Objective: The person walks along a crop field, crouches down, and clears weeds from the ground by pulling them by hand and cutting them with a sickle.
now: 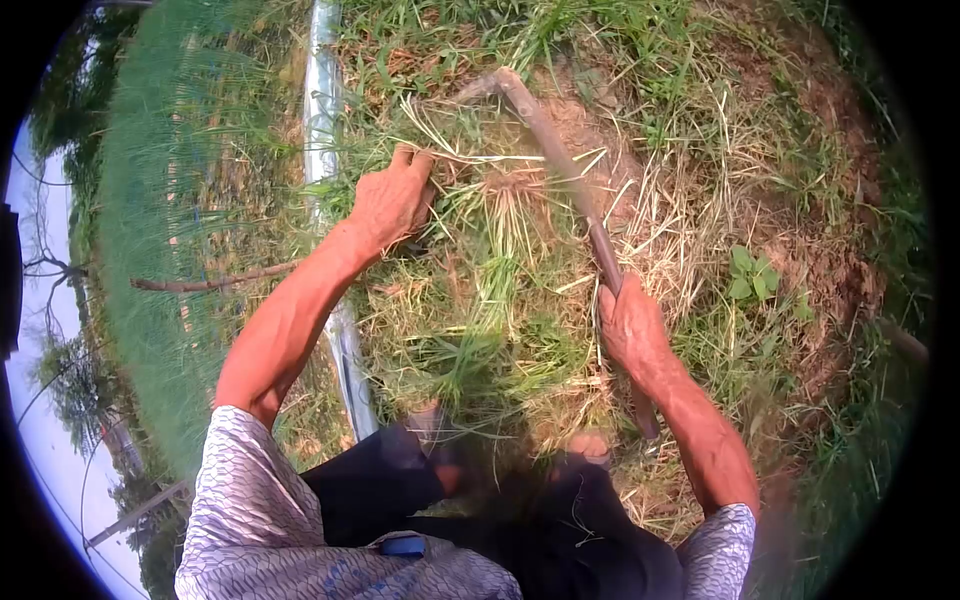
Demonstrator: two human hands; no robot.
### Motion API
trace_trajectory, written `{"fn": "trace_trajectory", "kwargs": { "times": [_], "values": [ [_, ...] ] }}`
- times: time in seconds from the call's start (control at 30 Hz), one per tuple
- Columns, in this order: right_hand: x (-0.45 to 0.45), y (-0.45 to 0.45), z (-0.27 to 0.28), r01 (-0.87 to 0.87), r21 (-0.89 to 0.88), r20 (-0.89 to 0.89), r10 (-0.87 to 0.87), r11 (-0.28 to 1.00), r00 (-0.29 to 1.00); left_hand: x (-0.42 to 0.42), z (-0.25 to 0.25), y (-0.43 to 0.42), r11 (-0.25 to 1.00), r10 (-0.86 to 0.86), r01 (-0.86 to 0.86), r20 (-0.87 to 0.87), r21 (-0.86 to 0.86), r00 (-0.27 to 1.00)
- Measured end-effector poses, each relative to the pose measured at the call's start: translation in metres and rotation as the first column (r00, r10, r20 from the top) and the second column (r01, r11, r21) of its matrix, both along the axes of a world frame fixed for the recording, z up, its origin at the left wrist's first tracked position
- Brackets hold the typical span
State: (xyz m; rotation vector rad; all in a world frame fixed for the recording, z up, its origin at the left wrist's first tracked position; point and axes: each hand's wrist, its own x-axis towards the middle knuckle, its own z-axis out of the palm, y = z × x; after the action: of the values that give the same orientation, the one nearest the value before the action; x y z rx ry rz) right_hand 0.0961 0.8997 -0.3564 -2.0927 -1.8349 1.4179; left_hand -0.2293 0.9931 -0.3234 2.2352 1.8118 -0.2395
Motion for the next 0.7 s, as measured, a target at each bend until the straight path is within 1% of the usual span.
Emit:
{"fn": "trace_trajectory", "kwargs": {
  "times": [0.03, 0.1, 0.17, 0.2, 0.23, 0.27, 0.3, 0.37, 0.43, 0.47, 0.5, 0.53, 0.57, 0.6, 0.63, 0.67, 0.7],
  "values": [
    [0.001, -0.007, -0.004, -0.013, -0.011, -0.005, 0.013, 1.0, 1.0, -0.006, -0.005, 0.01, 1.0, 0.006, -0.006, -0.003, 0.008, 1.0],
    [0.001, -0.012, -0.008, -0.029, -0.025, -0.015, 0.029, 0.999, 0.999, -0.019, -0.024, 0.02, 0.993, 0.078, -0.075, -0.019, 0.09, 0.997],
    [0.002, -0.003, 0.001, 0.024, 0.079, -0.165, -0.011, 0.997, 0.986, -0.025, -0.034, 0.032, 0.994, 0.098, -0.095, -0.042, 0.062, 0.994],
    [-0.004, 0.007, 0.008, 0.095, 0.033, -0.151, -0.089, 0.995, 0.985, -0.026, -0.036, 0.038, 0.997, 0.074, -0.076, -0.07, -0.026, 0.995],
    [-0.011, 0.021, 0.015, 0.1, 0.043, -0.106, -0.095, 0.994, 0.99, -0.027, -0.037, 0.038, 0.991, 0.052, -0.062, -0.093, -0.115, 0.994],
    [-0.016, 0.035, 0.011, 0.127, 0.106, -0.157, -0.11, 0.986, 0.981, -0.026, -0.04, 0.034, 0.999, 0.052, -0.052, -0.04, -0.012, 0.998],
    [-0.02, 0.044, 0.007, 0.16, 0.174, -0.209, -0.122, 0.972, 0.97, -0.027, -0.041, 0.034, 0.998, 0.058, -0.058, -0.035, -0.007, 0.998],
    [-0.019, 0.038, 0.011, 0.076, 0.102, -0.05, -0.072, 0.992, 0.996, -0.017, -0.032, 0.039, 0.994, 0.091, -0.093, -0.037, -0.061, 0.995],
    [0.026, -0.032, -0.013, -0.025, -0.054, 0.067, 0.028, 0.998, 0.997, -0.008, -0.019, 0.035, 0.995, 0.02, -0.024, -0.044, -0.1, 0.999],
    [0.049, -0.067, -0.013, 0.006, -0.109, 0.1, 0.005, 0.994, 0.995, 0.001, -0.007, 0.023, 0.994, -0.023, 0.02, -0.032, -0.109, 0.999],
    [0.069, -0.1, -0.01, 0.014, -0.019, 0.045, -0.013, 1.0, 0.999, 0.007, 0.003, -0.003, 0.99, -0.111, 0.117, 0.075, -0.079, 0.991],
    [0.072, -0.112, -0.001, 0.004, -0.058, 0.035, -0.002, 0.998, 0.999, 0.018, 0.006, -0.039, 0.978, -0.189, 0.205, 0.214, -0.051, 0.958],
    [0.075, -0.123, 0.011, 0.004, -0.115, -0.011, -0.006, 0.993, 1.0, 0.028, 0.002, -0.073, 0.948, -0.233, 0.263, 0.17, -0.181, 0.958],
    [0.075, -0.122, 0.012, 0.002, -0.133, -0.057, -0.01, 0.991, 0.998, 0.037, 0.0, -0.103, 0.833, -0.368, 0.396, 0.149, -0.387, 0.918],
    [0.071, -0.113, 0.007, 0.043, -0.055, -0.131, -0.05, 0.998, 0.99, 0.042, -0.001, -0.117, 0.666, -0.491, 0.482, 0.152, -0.569, 0.858],
    [0.066, -0.105, 0.006, 0.092, 0.003, -0.2, -0.089, 0.996, 0.976, 0.044, 0.008, -0.116, 0.664, -0.498, 0.489, 0.152, -0.566, 0.854],
    [0.06, -0.09, 0.003, 0.148, -0.01, -0.227, -0.146, 0.989, 0.963, 0.043, 0.021, -0.12, 0.636, -0.492, 0.472, 0.151, -0.611, 0.858]
  ]
}}
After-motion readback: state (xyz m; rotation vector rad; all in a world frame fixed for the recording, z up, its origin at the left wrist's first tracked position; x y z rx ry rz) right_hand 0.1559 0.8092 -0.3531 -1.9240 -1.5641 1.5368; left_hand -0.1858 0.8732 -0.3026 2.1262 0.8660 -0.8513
